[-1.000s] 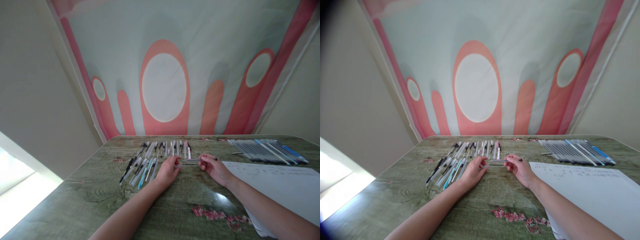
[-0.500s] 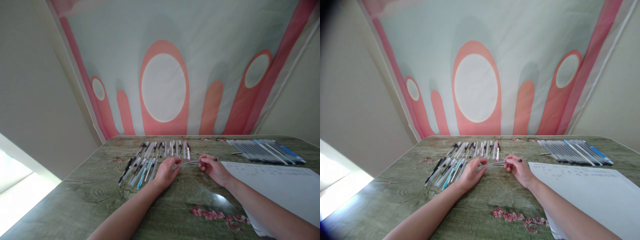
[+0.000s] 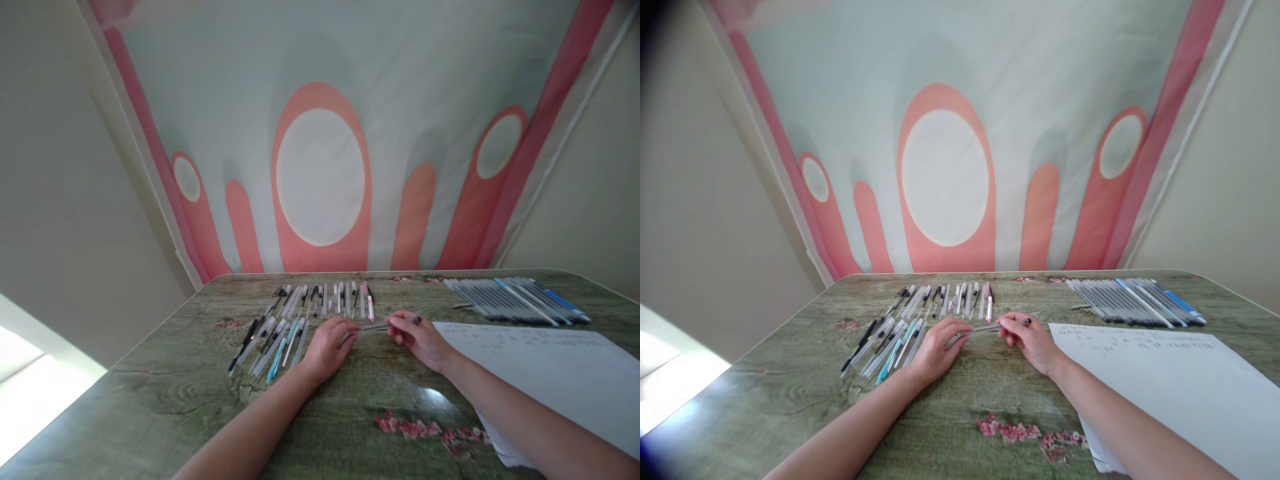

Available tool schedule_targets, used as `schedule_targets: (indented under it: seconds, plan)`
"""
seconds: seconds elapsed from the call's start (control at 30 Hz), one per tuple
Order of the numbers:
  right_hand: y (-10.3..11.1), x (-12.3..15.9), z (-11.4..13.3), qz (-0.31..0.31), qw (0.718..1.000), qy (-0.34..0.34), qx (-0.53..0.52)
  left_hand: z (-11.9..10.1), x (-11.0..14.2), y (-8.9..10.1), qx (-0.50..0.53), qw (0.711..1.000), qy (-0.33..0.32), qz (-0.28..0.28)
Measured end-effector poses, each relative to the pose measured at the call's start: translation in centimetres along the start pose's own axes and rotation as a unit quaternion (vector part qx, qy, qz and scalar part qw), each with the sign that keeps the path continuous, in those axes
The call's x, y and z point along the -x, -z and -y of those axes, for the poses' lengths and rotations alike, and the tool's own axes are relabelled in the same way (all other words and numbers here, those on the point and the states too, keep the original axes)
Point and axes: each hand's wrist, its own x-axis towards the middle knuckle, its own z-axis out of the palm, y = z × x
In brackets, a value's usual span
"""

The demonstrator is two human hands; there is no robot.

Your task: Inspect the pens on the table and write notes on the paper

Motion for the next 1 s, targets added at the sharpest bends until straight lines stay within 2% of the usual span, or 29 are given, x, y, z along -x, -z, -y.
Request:
schedule_targets:
  seconds: [0.17,0.27,0.4,0.5,0.63,0.73,0.83,1.0]
  plan:
    - [-0.2,0.2,0.4,0.007,1.000,-0.001,0.012,0.0,-0.1,0.0,0.059,0.997,0.036,-0.021]
    - [-0.3,0.2,0.6,0.011,1.000,0.004,0.023,0.0,-0.1,-0.7,0.102,0.991,0.087,-0.028]
    - [-0.5,0.3,0.7,0.022,0.998,0.014,0.054,0.0,-0.1,-1.8,0.213,0.960,0.179,-0.001]
    - [-0.5,0.4,0.7,0.033,0.994,0.018,0.100,0.2,-0.1,-1.9,0.246,0.946,0.208,0.018]
    - [-0.7,0.5,0.6,0.072,0.980,0.010,0.185,0.3,-0.1,-1.6,0.209,0.953,0.217,0.029]
    - [-1.1,0.7,0.6,0.093,0.971,0.017,0.222,-0.1,-0.2,-1.5,0.166,0.966,0.197,0.031]
    - [-1.4,0.9,0.6,0.096,0.964,0.041,0.243,-0.5,-0.4,-1.7,0.143,0.972,0.183,0.030]
    - [-1.6,0.9,0.5,0.085,0.958,0.060,0.266,-0.6,-0.5,-2.0,0.150,0.969,0.194,0.038]
